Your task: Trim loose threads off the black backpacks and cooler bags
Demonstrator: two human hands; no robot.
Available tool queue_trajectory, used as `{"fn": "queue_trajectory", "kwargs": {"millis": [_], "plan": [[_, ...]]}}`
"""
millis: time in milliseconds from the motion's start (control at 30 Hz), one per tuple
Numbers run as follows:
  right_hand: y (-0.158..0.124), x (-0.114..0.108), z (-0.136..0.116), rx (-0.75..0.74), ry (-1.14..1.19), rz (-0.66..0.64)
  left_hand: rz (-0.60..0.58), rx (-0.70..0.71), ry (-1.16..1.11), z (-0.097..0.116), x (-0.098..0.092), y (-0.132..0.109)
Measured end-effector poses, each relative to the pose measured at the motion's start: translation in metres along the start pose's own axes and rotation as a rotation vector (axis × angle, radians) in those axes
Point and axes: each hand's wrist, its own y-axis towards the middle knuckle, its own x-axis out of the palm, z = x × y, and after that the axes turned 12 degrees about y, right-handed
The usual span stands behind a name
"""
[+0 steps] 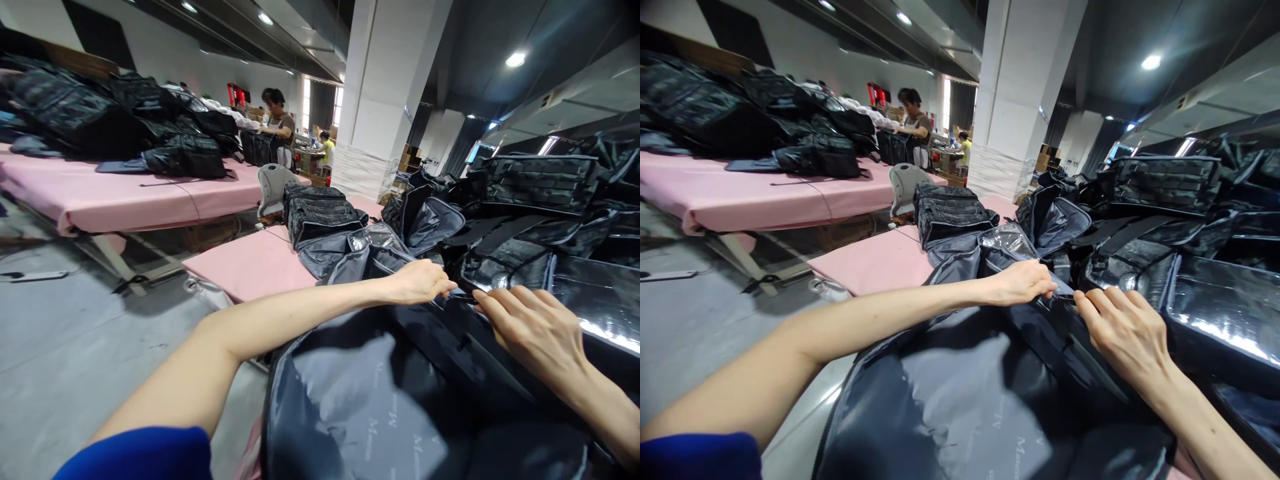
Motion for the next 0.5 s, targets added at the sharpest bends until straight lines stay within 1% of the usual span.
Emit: {"fn": "queue_trajectory", "kwargs": {"millis": [200,300,367,433,500], "plan": [[0.0,0.0,-0.001,-0.024,-0.036,0.004,-0.012,-0.013,0.028,0.0,0.001,0.0],[-0.004,0.002,0.001,-0.025,0.017,-0.026,-0.012,-0.009,0.032,-0.002,0.002,0.001],[-0.007,0.001,0.003,0.02,0.14,-0.012,-0.014,-0.003,0.021,-0.004,0.003,0.001],[-0.01,0.0,0.006,0.106,0.241,0.03,-0.015,-0.001,0.022,-0.005,0.004,0.002],[-0.012,-0.001,0.008,0.149,0.235,0.048,-0.012,0.01,0.042,-0.005,0.005,0.002]]}}
